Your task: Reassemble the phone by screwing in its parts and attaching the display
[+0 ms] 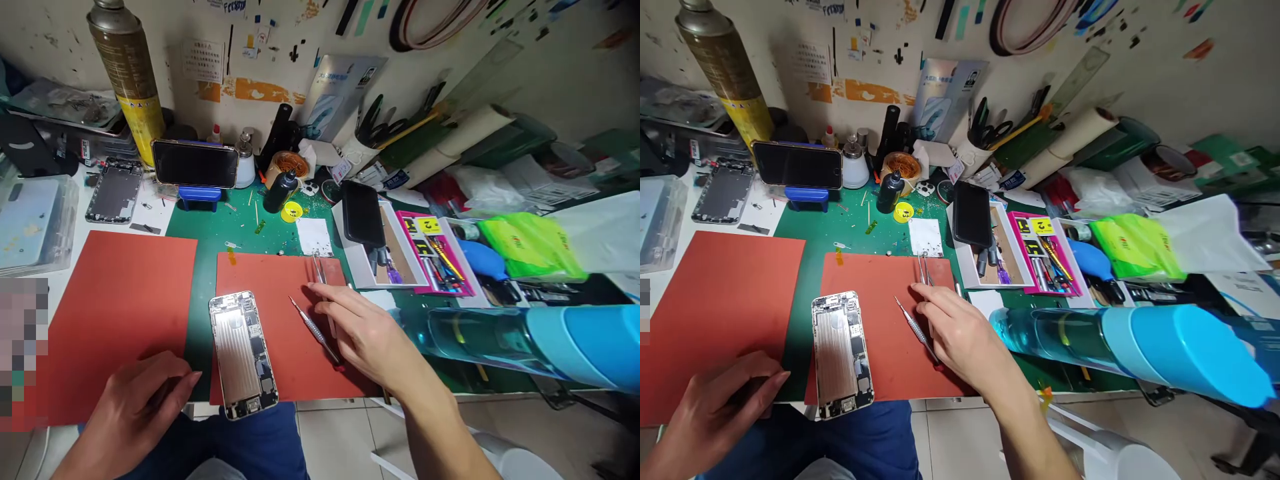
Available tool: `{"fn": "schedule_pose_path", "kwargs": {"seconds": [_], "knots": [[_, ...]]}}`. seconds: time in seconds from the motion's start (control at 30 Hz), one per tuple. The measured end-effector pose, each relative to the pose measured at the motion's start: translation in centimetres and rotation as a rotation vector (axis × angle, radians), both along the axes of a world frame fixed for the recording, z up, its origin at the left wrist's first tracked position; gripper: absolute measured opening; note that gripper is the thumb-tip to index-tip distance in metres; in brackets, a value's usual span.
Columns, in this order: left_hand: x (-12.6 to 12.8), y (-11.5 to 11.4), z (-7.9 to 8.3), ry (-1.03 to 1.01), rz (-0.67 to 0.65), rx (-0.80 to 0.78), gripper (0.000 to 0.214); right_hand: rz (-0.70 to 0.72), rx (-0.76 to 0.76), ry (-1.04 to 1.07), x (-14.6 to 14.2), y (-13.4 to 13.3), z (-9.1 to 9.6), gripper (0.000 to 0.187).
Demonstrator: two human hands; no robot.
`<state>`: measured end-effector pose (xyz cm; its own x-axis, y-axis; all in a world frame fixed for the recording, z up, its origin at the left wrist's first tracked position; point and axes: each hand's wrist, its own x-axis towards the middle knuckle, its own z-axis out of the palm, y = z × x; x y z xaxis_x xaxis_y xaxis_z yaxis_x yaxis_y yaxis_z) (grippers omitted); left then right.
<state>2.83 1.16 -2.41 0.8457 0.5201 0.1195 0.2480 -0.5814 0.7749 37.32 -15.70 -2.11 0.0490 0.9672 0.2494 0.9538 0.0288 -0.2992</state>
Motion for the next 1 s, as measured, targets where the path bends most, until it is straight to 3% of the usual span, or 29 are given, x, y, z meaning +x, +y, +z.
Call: {"fn": "schedule_pose_path", "kwargs": {"seconds": [0.17, 0.37, 0.53, 0.67, 1.0], "knots": [[-0.4, 0.0, -0.6, -0.018, -0.004, 0.017, 0.005, 0.021, -0.100, -0.149, 0.3, 0.2, -0.5, 0.041], [-0.4, 0.0, -0.6, -0.020, -0.019, 0.042, 0.006, 0.006, -0.055, -0.166, 0.0, 0.1, -0.6, 0.038], [-0.3, 0.1, -0.5, -0.047, -0.010, 0.052, 0.010, -0.221, 0.180, -0.125, -3.1, -0.5, 0.1, 0.023], [-0.5, -0.1, -0.6, -0.040, -0.001, 0.066, 0.012, -0.375, 0.206, -0.065, -6.1, -1.9, -0.1, 0.005], [-0.4, -0.4, -0.8, -0.003, 0.026, 0.034, 0.016, -0.413, 0.139, -0.072, -7.5, -3.4, -2.9, 0.007]]}}
